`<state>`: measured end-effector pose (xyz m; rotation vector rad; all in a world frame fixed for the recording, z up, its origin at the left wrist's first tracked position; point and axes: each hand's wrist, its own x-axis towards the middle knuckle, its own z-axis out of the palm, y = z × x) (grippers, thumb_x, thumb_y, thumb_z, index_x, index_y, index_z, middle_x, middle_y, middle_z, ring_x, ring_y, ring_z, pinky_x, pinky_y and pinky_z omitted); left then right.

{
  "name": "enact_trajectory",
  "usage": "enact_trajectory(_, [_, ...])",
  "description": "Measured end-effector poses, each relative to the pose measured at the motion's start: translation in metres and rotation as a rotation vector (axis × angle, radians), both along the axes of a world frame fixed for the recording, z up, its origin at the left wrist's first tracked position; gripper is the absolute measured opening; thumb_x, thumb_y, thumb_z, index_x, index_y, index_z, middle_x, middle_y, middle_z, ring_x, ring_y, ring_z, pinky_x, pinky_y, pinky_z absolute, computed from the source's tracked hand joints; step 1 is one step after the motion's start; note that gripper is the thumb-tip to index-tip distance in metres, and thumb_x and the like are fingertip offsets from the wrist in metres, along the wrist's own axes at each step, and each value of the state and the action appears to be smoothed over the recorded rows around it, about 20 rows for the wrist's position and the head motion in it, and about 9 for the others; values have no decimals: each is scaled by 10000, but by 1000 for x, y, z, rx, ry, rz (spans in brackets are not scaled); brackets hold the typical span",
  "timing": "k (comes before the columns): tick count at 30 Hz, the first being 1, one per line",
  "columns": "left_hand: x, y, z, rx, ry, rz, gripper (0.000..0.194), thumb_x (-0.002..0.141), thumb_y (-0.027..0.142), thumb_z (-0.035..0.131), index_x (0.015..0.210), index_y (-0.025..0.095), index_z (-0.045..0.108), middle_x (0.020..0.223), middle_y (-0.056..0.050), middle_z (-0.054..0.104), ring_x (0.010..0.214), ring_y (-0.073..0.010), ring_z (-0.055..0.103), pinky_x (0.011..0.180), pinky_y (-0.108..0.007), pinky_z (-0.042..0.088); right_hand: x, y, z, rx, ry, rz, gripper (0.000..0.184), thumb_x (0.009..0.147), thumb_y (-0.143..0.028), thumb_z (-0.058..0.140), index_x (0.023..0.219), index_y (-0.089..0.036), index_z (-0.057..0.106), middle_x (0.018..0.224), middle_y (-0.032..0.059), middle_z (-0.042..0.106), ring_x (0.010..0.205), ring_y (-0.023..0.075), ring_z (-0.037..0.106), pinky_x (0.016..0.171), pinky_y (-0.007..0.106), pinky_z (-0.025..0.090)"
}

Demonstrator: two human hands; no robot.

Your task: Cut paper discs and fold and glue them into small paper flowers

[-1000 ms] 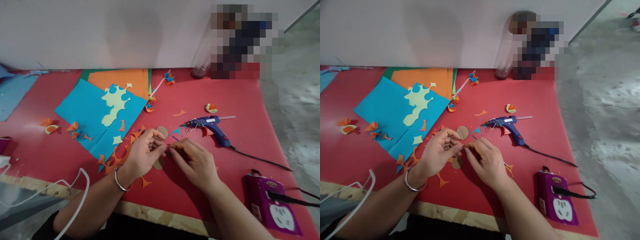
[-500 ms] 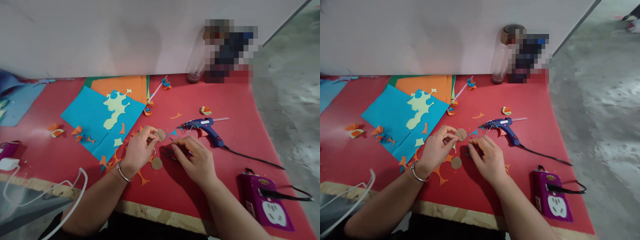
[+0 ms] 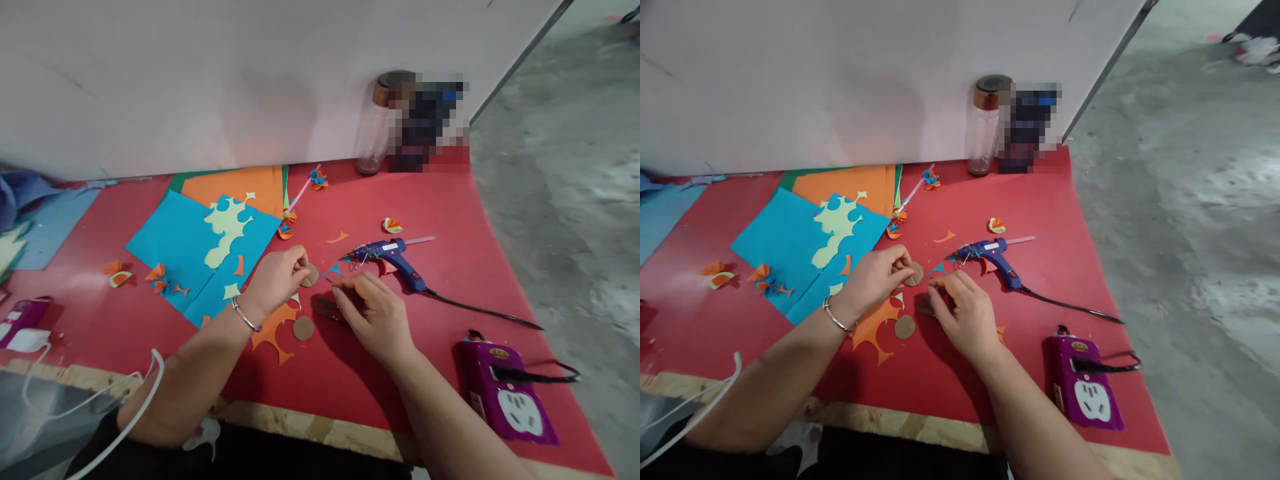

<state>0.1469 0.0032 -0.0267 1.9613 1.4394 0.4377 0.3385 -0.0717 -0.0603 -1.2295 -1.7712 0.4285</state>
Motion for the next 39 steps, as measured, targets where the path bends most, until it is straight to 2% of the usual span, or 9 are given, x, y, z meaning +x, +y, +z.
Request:
enact_trajectory(6, [-18, 8, 15, 80, -116, 53, 108, 869, 200, 666, 788, 260, 629, 790, -20, 754, 744, -202, 708, 674, -292, 543, 1, 1, -2, -48, 4, 0, 176, 1022, -203, 601, 891, -252, 708, 757, 23, 725, 675, 195, 696, 635, 298, 562])
enact_trajectory(10, [-44, -1, 22, 150, -113, 156, 75, 902, 251, 659, 834, 272, 683, 832, -32, 768, 745, -209, 696, 644, -292, 529, 2, 1, -4, -49, -8, -6, 180, 1015, -198, 603, 883, -247, 716, 741, 16, 712, 650, 185, 681, 615, 287, 549])
enact_trajectory(15, [-62, -15, 11, 168, 3, 193, 119, 915, 243, 699, 799, 271, 693, 845, -47, 735, 811, -243, 674, 674, -325, 502, 3, 1, -4, -60, -34, 19, 189, 1040, -221, 592, 898, -241, 715, 759, 22, 722, 645, 177, 686, 610, 278, 551])
enact_trajectory(18, [-58, -16, 3, 192, 121, 174, 208, 875, 227, 783, 727, 255, 639, 829, -48, 692, 884, -271, 655, 751, -355, 507, 1, 1, -5, -72, -31, 21, 189, 1042, -231, 594, 899, -246, 717, 760, 26, 733, 638, 183, 682, 615, 287, 560])
enact_trajectory(22, [-51, -14, -1, 187, 231, 135, 253, 856, 197, 798, 704, 241, 600, 826, -39, 646, 890, -265, 629, 738, -345, 501, 1, 2, -8, -89, -31, -14, 186, 1028, -235, 606, 885, -257, 721, 760, 25, 749, 625, 191, 682, 624, 301, 581])
enact_trajectory(25, [-51, -13, -3, 190, 227, 127, 244, 887, 178, 735, 692, 240, 602, 801, -39, 625, 883, -259, 624, 719, -337, 501, 1, 3, -9, -93, -44, -27, 185, 1025, -237, 611, 878, -263, 720, 753, 24, 750, 625, 195, 684, 628, 305, 589])
enact_trajectory(32, [-57, -12, -6, 139, 28, 134, 188, 945, 251, 698, 766, 241, 638, 824, -21, 636, 777, -207, 632, 698, -310, 521, 1, 4, -8, -59, -44, -7, 174, 1022, -189, 617, 886, -259, 700, 750, 13, 745, 634, 185, 700, 613, 283, 569])
enact_trajectory(36, [-54, -15, -9, 147, 128, 159, 228, 896, 285, 798, 760, 236, 621, 845, -30, 637, 851, -237, 645, 700, -316, 497, 0, 4, -8, -75, -54, -7, 174, 1028, -201, 614, 890, -261, 701, 766, 19, 751, 653, 190, 710, 617, 287, 569])
enact_trajectory(39, [-52, -16, -13, 151, 206, 158, 229, 902, 228, 767, 735, 232, 610, 850, -38, 631, 895, -248, 647, 687, -311, 483, 1, 4, -8, -80, -49, -5, 171, 1033, -210, 616, 895, -264, 703, 773, 20, 753, 656, 191, 712, 618, 287, 567])
